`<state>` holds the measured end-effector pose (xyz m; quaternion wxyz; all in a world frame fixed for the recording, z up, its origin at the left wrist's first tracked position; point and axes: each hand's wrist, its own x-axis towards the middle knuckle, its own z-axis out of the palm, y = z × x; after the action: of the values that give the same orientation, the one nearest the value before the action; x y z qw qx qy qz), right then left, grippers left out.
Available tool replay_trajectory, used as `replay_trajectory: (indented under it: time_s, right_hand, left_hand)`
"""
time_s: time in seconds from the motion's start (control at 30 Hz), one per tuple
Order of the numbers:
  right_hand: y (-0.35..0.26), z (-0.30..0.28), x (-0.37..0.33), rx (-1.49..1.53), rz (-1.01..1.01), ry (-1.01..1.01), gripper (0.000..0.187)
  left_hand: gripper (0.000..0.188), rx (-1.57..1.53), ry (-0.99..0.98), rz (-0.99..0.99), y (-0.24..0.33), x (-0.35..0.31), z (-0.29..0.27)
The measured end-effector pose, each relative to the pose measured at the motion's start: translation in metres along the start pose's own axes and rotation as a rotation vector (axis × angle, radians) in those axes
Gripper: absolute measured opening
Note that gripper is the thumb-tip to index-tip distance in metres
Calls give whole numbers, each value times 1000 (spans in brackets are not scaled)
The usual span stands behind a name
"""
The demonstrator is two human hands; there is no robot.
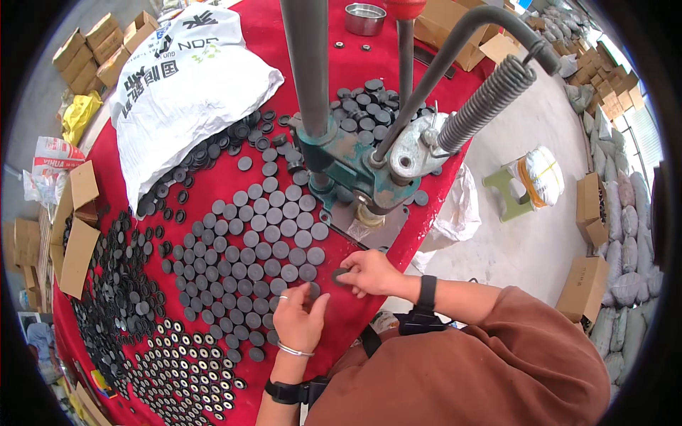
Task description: Assembling metal rings into black rubber components using a hand press and mallet.
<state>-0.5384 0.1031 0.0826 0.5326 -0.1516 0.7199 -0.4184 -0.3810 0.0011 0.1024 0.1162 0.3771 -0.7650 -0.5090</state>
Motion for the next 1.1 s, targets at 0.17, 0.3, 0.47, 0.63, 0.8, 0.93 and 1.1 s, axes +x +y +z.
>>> replay_trajectory:
  time_s: [0.17,0.3,0.47,0.63,0.8,0.93,1.1]
  right_hand:
    - [-16,26,21,-139,-194,30,28]
    - [-7,24,16,-490,-582,202,28]
    - [21,4,14,-666,-945,159,15]
    - [22,3,20,-783,-978,176,8]
    - [21,5,21,-849,-951,185,8]
    - [20,4,21,-866,-940,195,9]
    - [21,6,20,-915,-944,218,9]
  left_hand:
    - [41,529,184,558,5,41,3]
    - [36,549,255,631,18,96,-6]
    - [40,763,201,746,26,187,12]
    - [38,762,-60,635,26,235,18]
    - [17,492,137,694,0,236,8]
    - [21,-104,71,217,-16,224,-26]
    - [23,-987,-173,23,-16,191,-60]
